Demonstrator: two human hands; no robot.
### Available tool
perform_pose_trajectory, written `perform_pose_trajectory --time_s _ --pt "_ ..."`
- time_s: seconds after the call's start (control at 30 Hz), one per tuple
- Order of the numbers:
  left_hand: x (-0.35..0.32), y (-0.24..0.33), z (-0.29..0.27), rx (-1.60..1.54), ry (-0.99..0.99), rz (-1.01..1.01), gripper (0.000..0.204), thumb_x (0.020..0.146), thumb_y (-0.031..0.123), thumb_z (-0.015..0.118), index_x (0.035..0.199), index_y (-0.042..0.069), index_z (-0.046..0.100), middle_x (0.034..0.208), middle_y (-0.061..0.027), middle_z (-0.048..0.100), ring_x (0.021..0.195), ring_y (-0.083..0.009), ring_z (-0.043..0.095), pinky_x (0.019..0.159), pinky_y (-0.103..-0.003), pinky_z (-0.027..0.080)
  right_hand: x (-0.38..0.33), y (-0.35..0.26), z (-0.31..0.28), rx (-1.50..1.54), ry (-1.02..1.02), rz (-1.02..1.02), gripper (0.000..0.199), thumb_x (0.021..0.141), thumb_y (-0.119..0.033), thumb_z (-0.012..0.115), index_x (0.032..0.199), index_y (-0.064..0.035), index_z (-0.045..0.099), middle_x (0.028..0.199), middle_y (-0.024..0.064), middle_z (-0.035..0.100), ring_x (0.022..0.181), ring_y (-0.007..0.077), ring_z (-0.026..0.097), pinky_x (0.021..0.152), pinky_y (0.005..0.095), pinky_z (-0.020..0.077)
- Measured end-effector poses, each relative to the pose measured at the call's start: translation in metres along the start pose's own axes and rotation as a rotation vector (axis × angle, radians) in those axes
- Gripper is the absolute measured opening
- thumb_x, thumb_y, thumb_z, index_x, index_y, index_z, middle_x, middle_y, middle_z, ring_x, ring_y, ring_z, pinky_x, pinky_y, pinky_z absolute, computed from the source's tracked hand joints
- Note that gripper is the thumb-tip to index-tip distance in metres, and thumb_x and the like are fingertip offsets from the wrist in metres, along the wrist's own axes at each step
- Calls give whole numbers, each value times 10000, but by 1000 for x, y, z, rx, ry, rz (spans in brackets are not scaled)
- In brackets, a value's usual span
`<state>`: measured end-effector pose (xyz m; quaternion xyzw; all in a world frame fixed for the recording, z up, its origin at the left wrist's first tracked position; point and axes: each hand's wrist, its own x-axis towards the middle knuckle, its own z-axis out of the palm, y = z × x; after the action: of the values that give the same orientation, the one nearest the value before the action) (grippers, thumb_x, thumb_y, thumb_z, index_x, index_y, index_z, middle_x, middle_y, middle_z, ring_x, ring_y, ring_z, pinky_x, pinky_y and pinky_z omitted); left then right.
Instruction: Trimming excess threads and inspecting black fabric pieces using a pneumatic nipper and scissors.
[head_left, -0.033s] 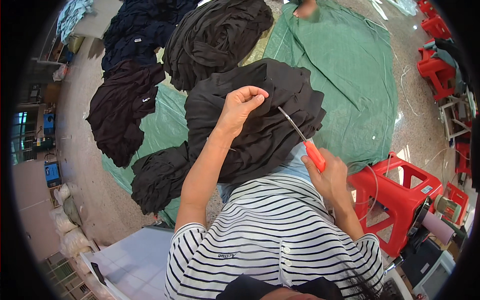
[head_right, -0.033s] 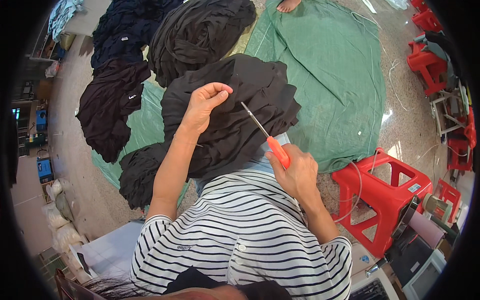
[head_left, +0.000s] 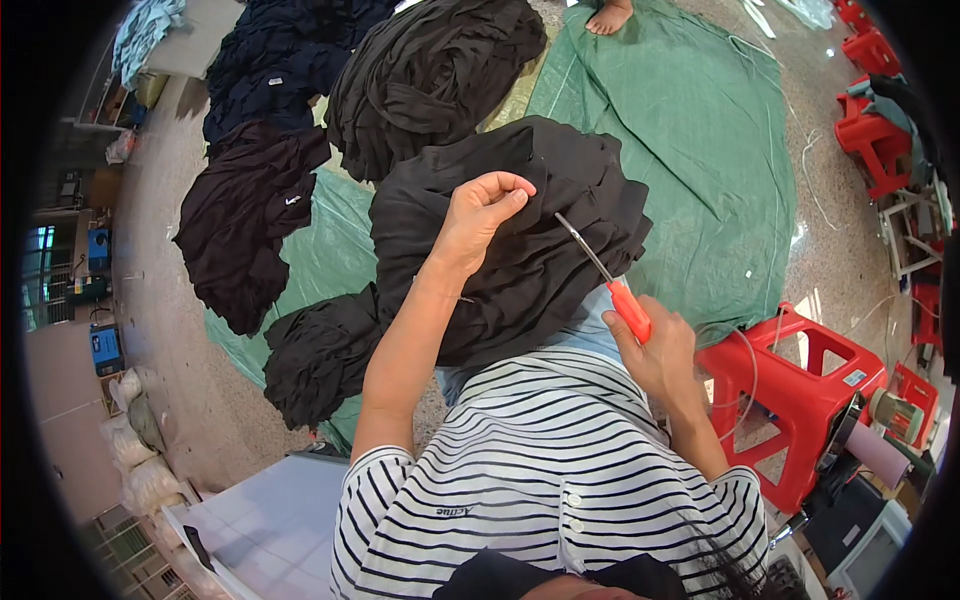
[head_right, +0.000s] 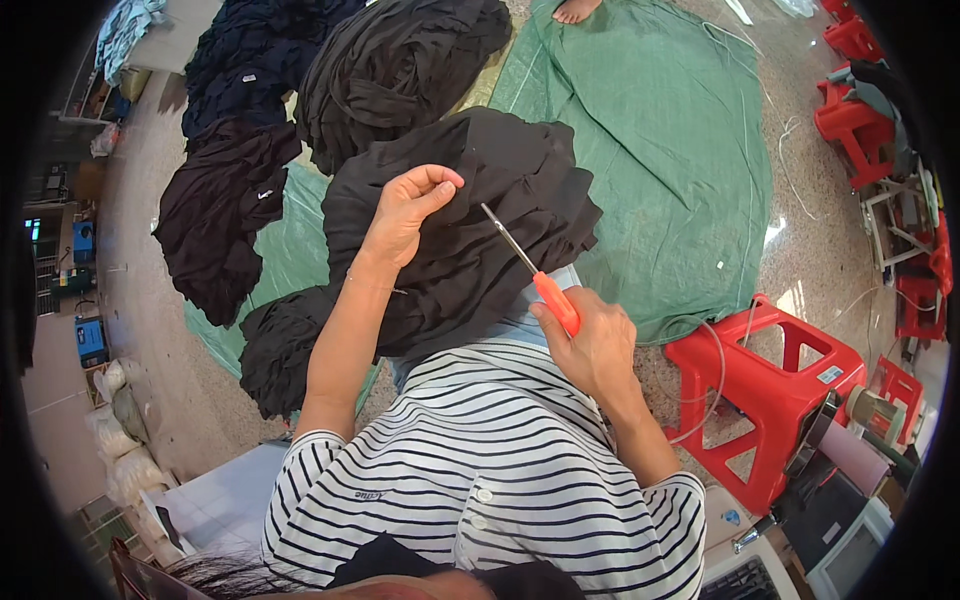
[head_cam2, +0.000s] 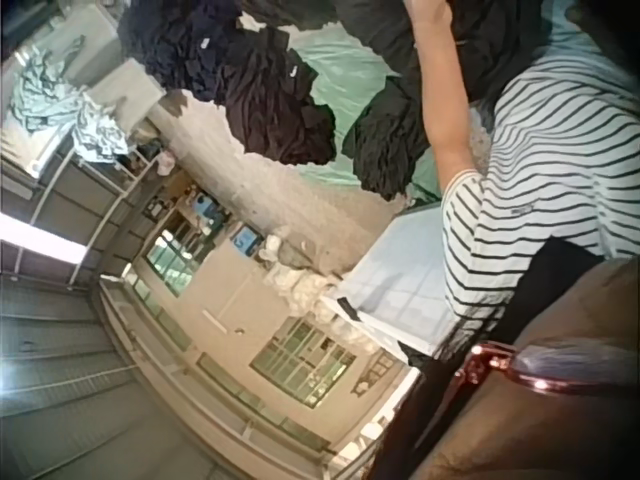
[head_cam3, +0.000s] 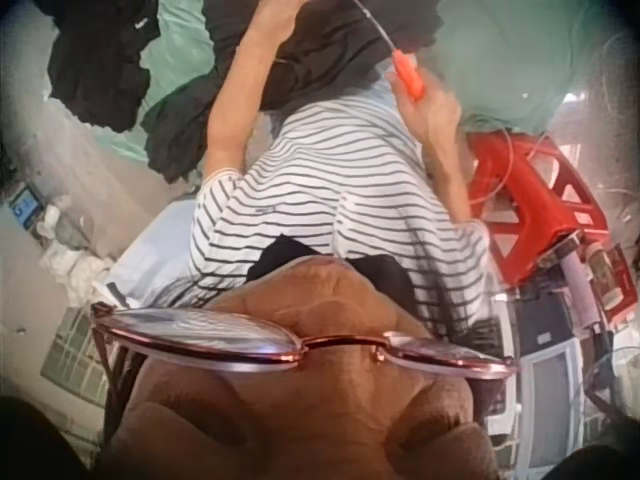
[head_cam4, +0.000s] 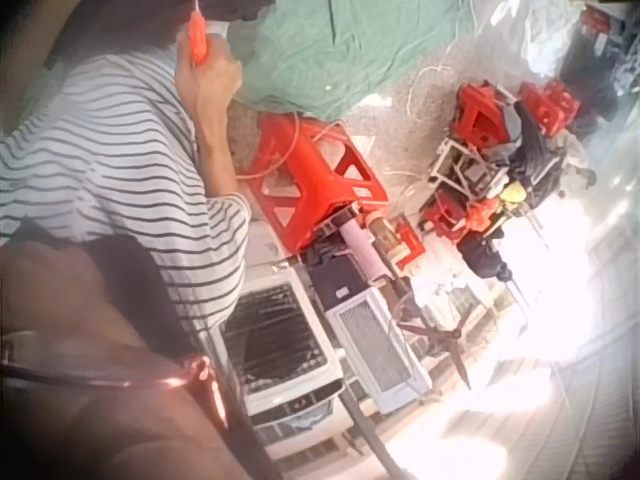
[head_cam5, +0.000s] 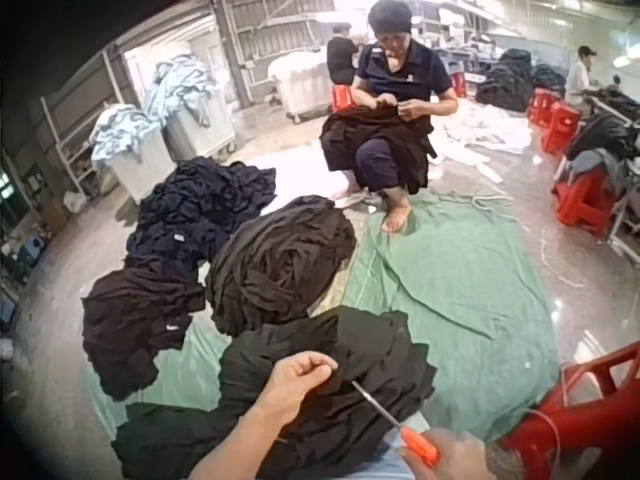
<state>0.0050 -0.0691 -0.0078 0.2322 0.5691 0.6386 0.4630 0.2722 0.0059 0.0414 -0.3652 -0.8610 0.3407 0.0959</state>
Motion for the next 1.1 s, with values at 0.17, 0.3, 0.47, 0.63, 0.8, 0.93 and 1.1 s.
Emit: perform_pose_trajectory --time_s 0.17,0.3,0.47,0.63,0.8,0.93,1.1 --pt "-5 5 4 -54 12 25 61 929 40 618 979 20 647 908 34 602 819 -16 509 785 -170 404 1 -3 0 32 -11 -21 327 855 -360 701 810 -40 653 685 119 617 591 353 592 582 438 439" --pt "-7 5 5 -49 4 34 60 932 36 613 982 22 643 905 37 596 814 -16 509 781 -169 403 3 -6 3 50 -5 -71 329 861 -365 694 806 -43 654 666 106 600 574 335 568 602 421 418" --pt "-8 4 5 -65 -18 9 60 930 60 634 987 40 637 919 45 592 836 -19 514 810 -168 387 4 -9 2 8 -42 -40 329 858 -363 697 781 -48 643 664 108 597 576 341 568 600 419 421" --pt "-4 1 -4 -92 35 33 82 922 50 644 1000 40 619 921 45 595 848 -17 529 810 -163 398 2 -6 3 47 4 -7 315 845 -347 713 759 -54 633 650 110 592 565 345 562 594 418 419" --pt "-6 6 3 -120 48 56 110 893 -2 654 989 29 609 892 28 603 826 -22 537 796 -177 434 1 -5 6 59 44 -87 306 861 -345 697 805 -53 623 623 160 575 579 405 551 527 465 416" --pt "-8 3 6 -125 44 110 142 894 -27 647 1011 40 602 936 23 598 857 -33 548 788 -165 428 1 -10 9 -6 59 -114 333 838 -359 717 736 -56 625 623 103 584 544 347 546 577 417 409" --pt "-11 5 11 -65 73 174 131 892 -54 621 985 34 594 895 28 592 828 -29 529 777 -175 425 2 -12 9 -27 57 -95 362 840 -378 713 691 -65 610 563 106 552 512 354 525 561 420 406"
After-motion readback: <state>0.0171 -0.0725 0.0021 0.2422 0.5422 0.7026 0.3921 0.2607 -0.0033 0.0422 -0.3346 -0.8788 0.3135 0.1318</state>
